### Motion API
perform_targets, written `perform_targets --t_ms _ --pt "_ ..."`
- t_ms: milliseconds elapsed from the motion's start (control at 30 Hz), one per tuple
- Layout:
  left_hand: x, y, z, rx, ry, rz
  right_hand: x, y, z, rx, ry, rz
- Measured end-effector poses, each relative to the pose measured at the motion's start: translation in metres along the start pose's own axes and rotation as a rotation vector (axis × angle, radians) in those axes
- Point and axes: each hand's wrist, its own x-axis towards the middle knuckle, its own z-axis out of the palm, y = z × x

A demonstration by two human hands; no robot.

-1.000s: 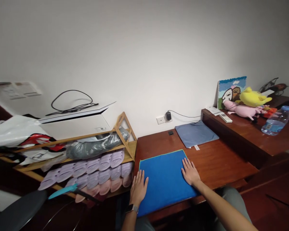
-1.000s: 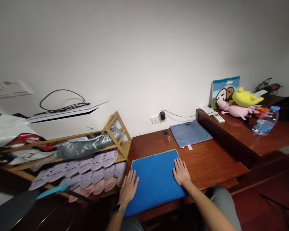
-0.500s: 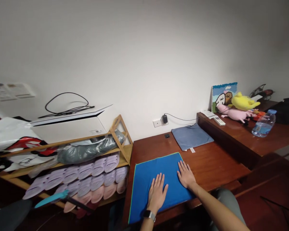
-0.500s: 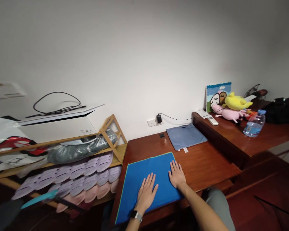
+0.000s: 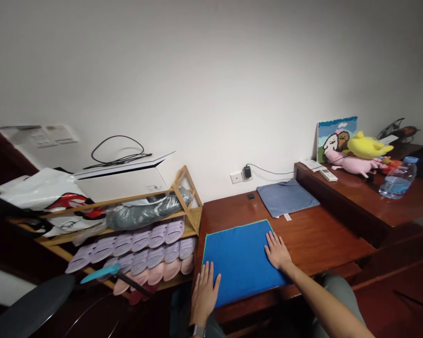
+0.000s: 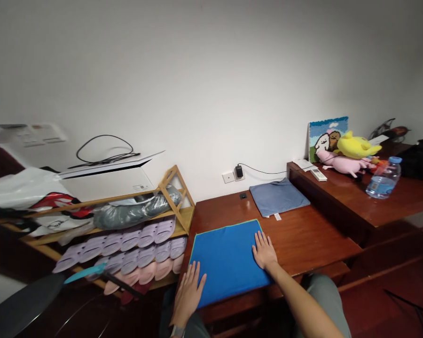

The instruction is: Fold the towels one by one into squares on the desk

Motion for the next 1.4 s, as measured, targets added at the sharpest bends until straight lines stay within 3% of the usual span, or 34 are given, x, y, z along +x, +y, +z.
perform_targets --t_ms 200,333,433,533,667,767,967,1200,1400 --pt "0.001 0.006 -0.01 0.005 -0.029 0.005 -0.002 0.0 -0.005 -0.008 0.009 -0.002" --pt "0.001 0.011 -0.02 0.047 -0.033 0.007 -0.014 -0.006 -0.013 -0.041 0.081 -0.051" --pt "0.002 0.023 -0.025 0.081 0.023 0.042 -0.037 -0.028 -0.008 -0.009 0.127 -0.158" --pt "0.005 0.048 -0.027 0.067 0.061 0.119 -0.061 -0.066 0.009 0.059 0.125 -0.267" --pt "0.006 0.083 -0.024 0.005 -0.005 0.224 -0.079 -0.109 0.029 0.125 0.104 -0.351" --pt "0.005 0.093 -0.022 -0.026 -0.082 0.236 -0.082 -0.119 0.036 0.125 0.064 -0.345" --pt "0.003 0.09 -0.023 -0.035 -0.086 0.241 -0.082 -0.104 0.036 0.126 0.056 -0.342" --pt "0.004 0.094 -0.023 -0.054 -0.069 0.22 -0.075 -0.05 0.019 0.039 0.058 -0.128" --pt "0.004 0.096 -0.027 -0.059 -0.086 0.21 -0.063 -0.037 0.009 0.022 0.076 -0.092"
